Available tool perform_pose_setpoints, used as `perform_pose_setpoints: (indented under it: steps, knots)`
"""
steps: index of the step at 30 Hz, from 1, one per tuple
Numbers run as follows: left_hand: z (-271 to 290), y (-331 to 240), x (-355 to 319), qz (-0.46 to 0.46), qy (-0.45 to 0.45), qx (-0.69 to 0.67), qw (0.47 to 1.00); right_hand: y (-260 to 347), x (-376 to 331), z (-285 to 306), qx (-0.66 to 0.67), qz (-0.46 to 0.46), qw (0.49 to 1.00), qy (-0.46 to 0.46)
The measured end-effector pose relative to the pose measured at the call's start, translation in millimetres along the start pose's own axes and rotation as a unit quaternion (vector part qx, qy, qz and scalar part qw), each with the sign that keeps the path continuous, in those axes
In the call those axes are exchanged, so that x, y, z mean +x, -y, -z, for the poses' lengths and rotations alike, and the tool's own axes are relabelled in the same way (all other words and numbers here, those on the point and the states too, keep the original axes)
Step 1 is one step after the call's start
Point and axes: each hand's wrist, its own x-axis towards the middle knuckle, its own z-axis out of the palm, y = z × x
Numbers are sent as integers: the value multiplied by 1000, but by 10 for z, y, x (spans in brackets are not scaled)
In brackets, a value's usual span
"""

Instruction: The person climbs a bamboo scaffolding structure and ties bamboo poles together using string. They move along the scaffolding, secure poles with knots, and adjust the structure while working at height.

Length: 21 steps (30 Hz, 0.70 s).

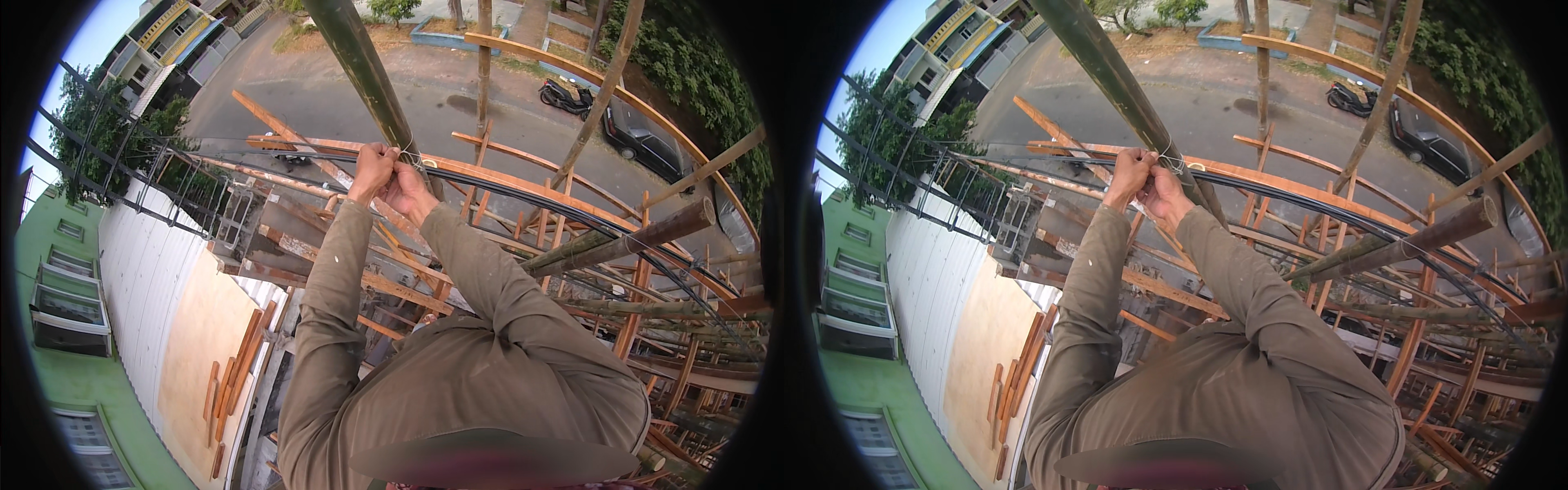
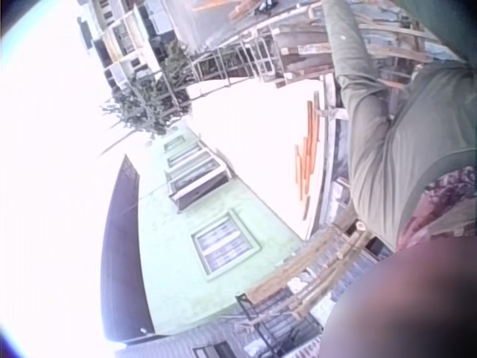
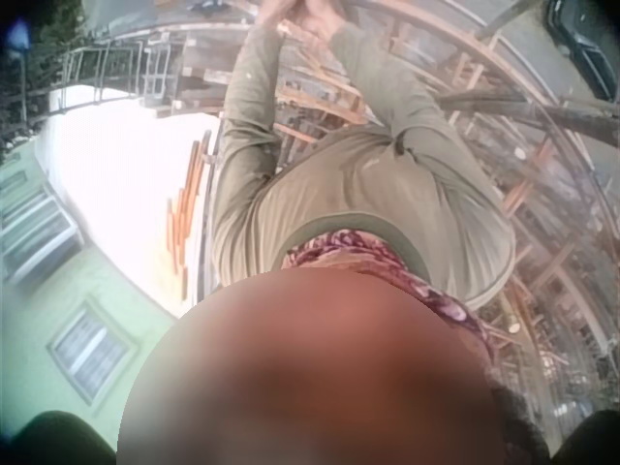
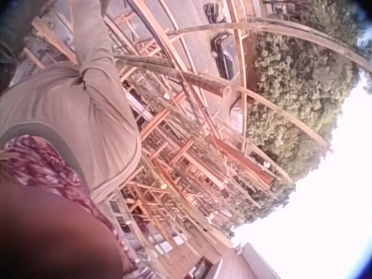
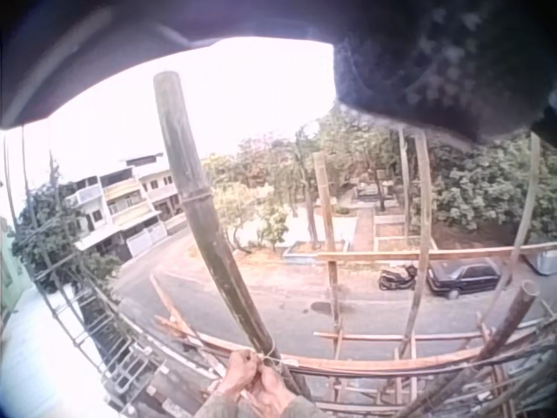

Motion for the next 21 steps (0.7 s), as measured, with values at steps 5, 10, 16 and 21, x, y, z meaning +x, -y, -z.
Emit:
perform_pose_setpoints:
  steps: [5, 10, 16, 21]
  knots:
    - [31, 51, 21, -19, 25, -7, 999, -49, 97, 61, 10, -2, 1000, -11]
    - [77, 133, 67, -82, -7, 25, 996, -88, 154, -36, -1, 18, 999, -41]
    - [121, 107, 32, -39, 64, -24, 997, -47, 40, -91, -35, 18, 998, -54]
    - [58, 155, 4, -68, 55, -38, 995, 1, -132, -136, -38, 38, 997, -54]
